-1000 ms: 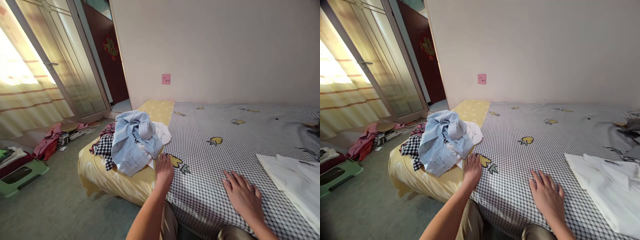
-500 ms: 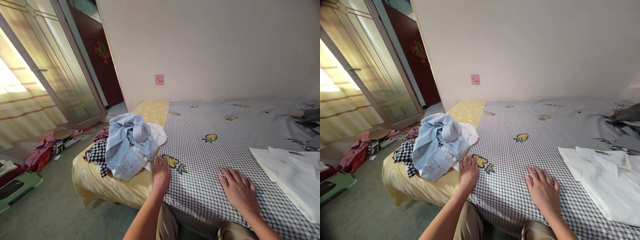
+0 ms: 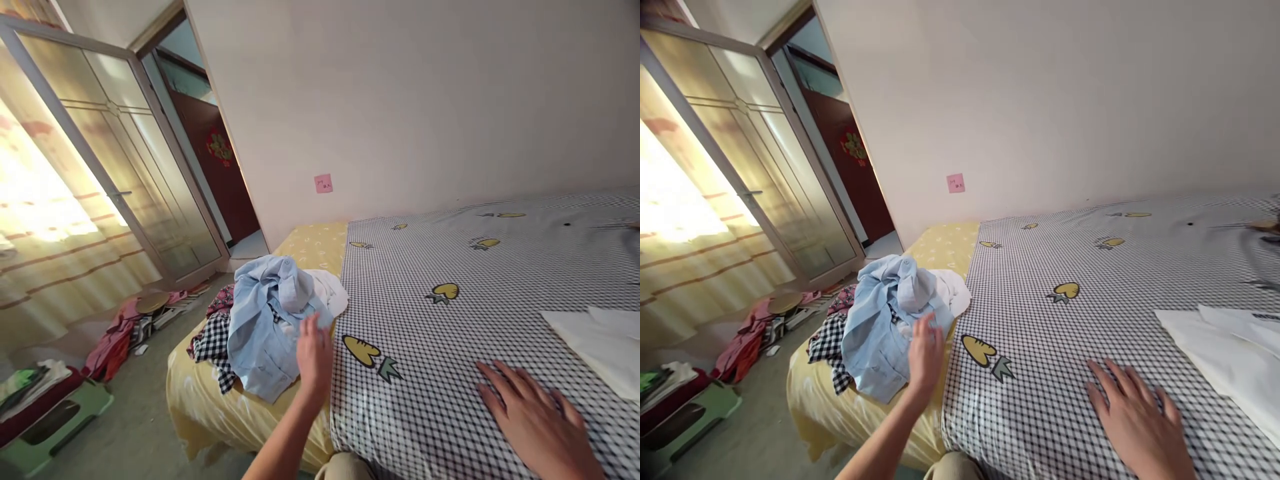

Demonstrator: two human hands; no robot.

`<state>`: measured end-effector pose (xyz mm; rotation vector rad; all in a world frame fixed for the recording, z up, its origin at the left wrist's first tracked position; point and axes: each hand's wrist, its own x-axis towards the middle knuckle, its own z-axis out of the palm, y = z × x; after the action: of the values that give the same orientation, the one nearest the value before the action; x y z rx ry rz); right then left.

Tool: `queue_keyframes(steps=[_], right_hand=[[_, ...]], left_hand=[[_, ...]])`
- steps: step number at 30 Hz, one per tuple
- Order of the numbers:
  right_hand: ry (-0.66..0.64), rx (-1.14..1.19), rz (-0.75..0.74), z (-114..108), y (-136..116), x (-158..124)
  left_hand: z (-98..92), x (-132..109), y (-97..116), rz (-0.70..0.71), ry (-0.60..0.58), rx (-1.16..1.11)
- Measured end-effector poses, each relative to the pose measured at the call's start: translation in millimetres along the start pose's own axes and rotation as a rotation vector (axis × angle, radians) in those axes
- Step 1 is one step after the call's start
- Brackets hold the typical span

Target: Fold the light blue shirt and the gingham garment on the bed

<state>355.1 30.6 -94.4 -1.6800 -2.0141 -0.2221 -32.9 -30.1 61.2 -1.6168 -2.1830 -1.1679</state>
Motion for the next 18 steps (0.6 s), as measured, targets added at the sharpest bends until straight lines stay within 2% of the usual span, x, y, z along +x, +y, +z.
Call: queue_keyframes(steps=[3,5,7,9,11,13,15,18], right_hand=[[0.03,0.008,0.002,-0.9,-4.7,-0.4],[0.065,0.01,0.003,-5.5,-11.1,0.2],[0.12,0.01,-0.002,-10.4,-17.8,1.0],[0.156,0.015,-0.001,-13.7,-22.8,1.7],[0.145,0.023,0.014,-14.7,-24.9,2.4],[0.103,0.028,0.026,-13.4,-24.3,3.1],[0.076,0.025,0.035,-10.4,-21.7,4.2],[0.06,0.033,0.033,-5.2,-15.6,7.5]], left_hand=[[-23.7,59.1,-5.9,-0.165,0.195,-0.009],[-31.6,90.1,-9.8,-0.31,0.262,-0.039],[-31.9,109.5,-14.6,-0.433,0.258,-0.075],[-26.4,116.3,-19.1,-0.513,0.201,-0.118],[-18.3,110.5,-20.7,-0.56,0.136,-0.178],[-11.1,93.1,-16.7,-0.561,0.111,-0.243],[-6.9,66.0,-7.2,-0.534,0.108,-0.316],[-6.1,13.1,11.2,-0.482,0.065,-0.444]])
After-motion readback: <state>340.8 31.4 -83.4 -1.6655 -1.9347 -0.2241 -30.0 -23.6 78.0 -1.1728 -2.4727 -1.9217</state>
